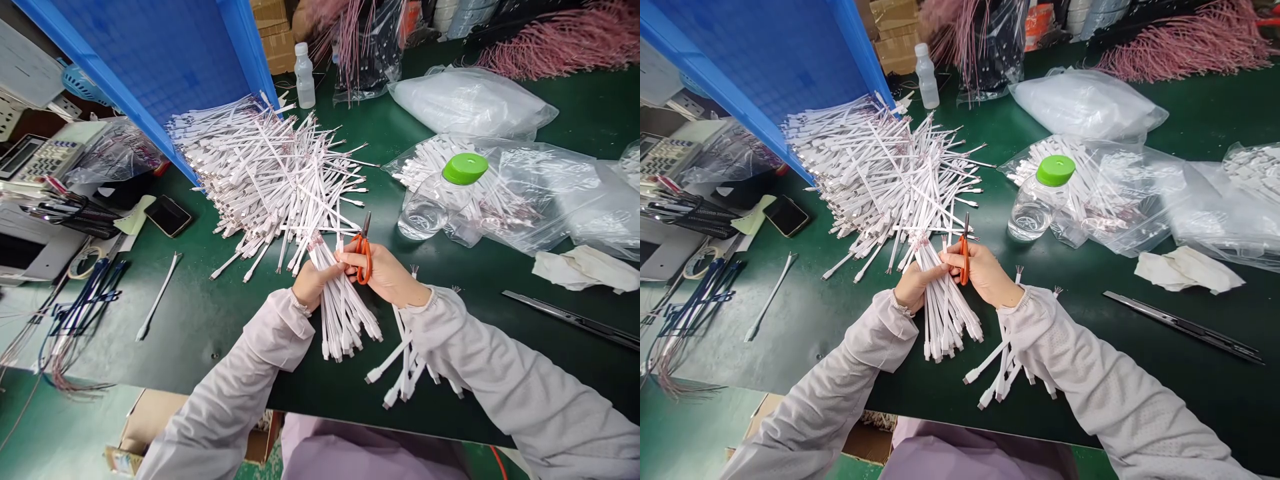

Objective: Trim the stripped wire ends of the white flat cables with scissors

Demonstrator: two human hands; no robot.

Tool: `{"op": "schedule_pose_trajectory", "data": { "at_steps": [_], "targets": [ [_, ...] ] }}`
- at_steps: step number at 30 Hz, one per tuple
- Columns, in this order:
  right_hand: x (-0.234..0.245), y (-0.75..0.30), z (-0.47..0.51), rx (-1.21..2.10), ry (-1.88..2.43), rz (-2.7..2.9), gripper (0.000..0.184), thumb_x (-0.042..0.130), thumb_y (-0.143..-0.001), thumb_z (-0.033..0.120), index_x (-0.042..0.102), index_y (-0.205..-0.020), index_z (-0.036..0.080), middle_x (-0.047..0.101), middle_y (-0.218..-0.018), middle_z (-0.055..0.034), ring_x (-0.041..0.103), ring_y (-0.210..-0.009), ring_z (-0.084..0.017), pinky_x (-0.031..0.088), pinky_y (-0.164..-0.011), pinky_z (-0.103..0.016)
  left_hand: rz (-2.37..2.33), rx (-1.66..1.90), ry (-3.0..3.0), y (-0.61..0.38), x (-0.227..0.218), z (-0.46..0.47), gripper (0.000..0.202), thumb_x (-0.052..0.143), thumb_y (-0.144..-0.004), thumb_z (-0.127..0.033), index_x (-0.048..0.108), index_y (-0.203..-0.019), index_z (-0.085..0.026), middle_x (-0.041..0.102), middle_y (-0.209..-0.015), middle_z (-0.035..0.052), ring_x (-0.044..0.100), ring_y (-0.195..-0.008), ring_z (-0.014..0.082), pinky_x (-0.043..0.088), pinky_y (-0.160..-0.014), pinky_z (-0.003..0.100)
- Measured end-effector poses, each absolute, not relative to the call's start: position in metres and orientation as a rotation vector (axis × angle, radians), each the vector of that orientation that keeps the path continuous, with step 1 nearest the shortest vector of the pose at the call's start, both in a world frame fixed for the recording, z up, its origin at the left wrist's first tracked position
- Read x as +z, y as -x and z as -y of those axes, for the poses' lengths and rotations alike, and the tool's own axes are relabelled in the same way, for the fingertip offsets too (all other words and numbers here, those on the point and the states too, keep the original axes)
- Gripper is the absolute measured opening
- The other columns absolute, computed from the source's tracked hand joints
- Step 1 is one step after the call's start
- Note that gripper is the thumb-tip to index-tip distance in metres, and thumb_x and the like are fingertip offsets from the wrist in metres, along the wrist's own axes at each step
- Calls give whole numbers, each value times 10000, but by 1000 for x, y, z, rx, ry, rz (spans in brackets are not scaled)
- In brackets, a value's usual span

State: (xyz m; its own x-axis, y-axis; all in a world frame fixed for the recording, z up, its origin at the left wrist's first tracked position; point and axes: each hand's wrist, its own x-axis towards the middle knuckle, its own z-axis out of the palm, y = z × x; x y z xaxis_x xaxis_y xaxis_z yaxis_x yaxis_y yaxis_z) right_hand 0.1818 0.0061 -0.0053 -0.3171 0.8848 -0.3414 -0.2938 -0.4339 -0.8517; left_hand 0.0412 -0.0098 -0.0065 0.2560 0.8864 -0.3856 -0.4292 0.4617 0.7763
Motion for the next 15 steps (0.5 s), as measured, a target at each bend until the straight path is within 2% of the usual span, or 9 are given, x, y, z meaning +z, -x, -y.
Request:
{"op": "schedule_pose_trajectory", "data": {
  "at_steps": [7, 12, 15],
  "targets": [
    [-5, -182, -5, 1850, 1054, 886, 322, 788, -633, 387, 581, -757, 174, 549, -643, 28, 479, -584, -89, 363, -523, -237, -930, 961, -603, -41, -6, 10, 328, 846, -595, -273, 659, -787, -84, 692, -696, 62, 653, -635, 174, 530, -691, 324],
    [-6, -182, -6, 1865, 1045, 879, 274, 788, -626, 327, 598, -746, 170, 562, -685, 21, 489, -598, -87, 379, -550, -246, -911, 973, -569, -40, -7, 10, 319, 842, -602, -246, 662, -811, -86, 691, -702, 53, 658, -642, 176, 532, -697, 330],
    [-7, -183, -6, 1870, 1041, 869, 281, 780, -646, 356, 617, -770, 163, 565, -698, 6, 490, -614, -94, 372, -545, -247, -901, 969, -568, -40, -8, 9, 313, 832, -618, -241, 665, -830, -82, 691, -707, 55, 664, -645, 186, 533, -720, 351]
  ]
}}
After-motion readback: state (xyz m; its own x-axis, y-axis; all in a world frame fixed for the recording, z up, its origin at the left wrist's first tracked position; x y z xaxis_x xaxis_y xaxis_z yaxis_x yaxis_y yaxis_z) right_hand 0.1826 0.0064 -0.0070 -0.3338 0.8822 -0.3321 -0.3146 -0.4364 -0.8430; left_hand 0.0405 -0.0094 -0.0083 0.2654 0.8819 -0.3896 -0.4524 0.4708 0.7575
